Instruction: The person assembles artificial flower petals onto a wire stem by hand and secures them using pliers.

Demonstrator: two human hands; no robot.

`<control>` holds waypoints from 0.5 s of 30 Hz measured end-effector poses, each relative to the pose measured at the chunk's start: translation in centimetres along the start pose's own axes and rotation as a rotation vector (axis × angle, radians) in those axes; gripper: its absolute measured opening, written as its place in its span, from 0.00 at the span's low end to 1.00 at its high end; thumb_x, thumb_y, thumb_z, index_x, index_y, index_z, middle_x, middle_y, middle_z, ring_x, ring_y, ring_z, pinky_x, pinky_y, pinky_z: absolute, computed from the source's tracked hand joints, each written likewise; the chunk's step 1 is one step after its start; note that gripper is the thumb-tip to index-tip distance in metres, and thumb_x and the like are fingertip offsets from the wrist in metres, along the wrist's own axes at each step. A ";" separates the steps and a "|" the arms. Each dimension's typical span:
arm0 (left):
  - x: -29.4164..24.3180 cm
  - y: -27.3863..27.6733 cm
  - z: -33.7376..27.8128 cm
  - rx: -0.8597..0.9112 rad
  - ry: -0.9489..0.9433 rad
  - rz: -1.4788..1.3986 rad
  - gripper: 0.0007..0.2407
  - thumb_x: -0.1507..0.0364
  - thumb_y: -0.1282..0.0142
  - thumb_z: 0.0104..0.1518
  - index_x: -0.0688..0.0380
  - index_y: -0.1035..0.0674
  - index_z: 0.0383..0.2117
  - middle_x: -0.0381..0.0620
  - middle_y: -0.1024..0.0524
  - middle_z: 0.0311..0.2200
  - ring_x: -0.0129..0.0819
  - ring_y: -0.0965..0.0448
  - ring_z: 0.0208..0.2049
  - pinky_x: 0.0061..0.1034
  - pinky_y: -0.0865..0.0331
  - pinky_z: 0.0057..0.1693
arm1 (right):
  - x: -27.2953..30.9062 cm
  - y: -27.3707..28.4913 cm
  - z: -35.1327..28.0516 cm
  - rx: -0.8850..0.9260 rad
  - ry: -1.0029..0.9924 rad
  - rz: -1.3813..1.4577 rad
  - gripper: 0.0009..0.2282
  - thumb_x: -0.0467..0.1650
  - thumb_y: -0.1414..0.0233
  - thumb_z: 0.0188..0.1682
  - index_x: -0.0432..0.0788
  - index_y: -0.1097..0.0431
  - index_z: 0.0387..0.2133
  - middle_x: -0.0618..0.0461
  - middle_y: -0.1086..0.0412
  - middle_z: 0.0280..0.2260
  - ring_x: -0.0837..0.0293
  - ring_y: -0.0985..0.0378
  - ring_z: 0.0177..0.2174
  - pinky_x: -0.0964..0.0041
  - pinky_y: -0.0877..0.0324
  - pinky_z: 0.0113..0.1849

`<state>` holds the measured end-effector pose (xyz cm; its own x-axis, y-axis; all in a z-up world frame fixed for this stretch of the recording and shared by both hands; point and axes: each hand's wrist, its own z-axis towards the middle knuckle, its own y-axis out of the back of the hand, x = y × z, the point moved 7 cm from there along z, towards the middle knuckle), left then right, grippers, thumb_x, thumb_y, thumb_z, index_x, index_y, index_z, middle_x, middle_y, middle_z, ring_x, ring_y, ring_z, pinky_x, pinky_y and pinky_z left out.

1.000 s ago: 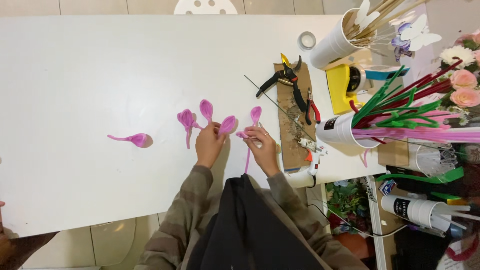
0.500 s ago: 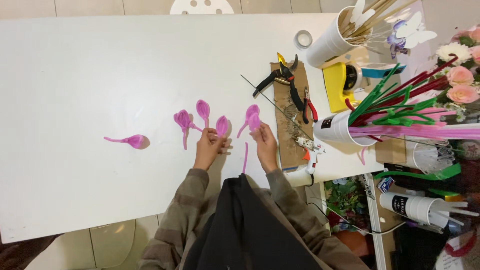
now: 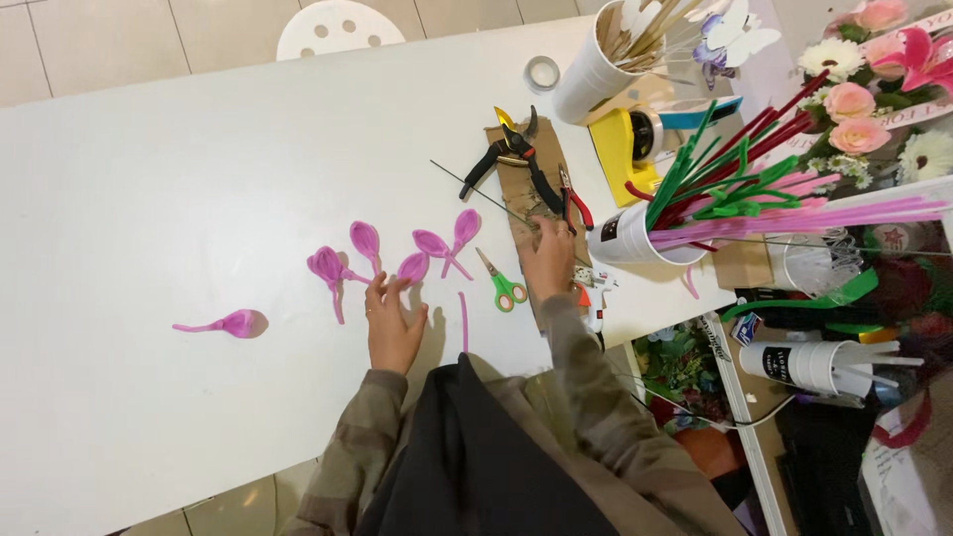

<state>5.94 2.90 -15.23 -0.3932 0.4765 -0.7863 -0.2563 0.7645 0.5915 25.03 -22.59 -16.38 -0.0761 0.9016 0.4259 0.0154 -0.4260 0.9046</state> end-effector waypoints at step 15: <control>-3.5 -1.3 2.3 0.171 -0.036 -0.494 0.15 0.72 0.45 0.63 0.51 0.25 0.56 0.50 0.20 0.44 0.46 0.18 0.45 0.36 0.26 0.49 | 3.3 2.6 0.4 -0.089 0.150 0.286 0.03 0.32 0.38 0.46 0.50 0.25 0.30 0.54 0.30 0.31 0.49 0.25 0.40 0.56 0.30 0.46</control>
<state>9.64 1.25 -13.62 -0.2300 0.0531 -0.9717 -0.2544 0.9605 0.1127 25.20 -20.72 -12.60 -0.2271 0.7263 0.6488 -0.0294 -0.6710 0.7409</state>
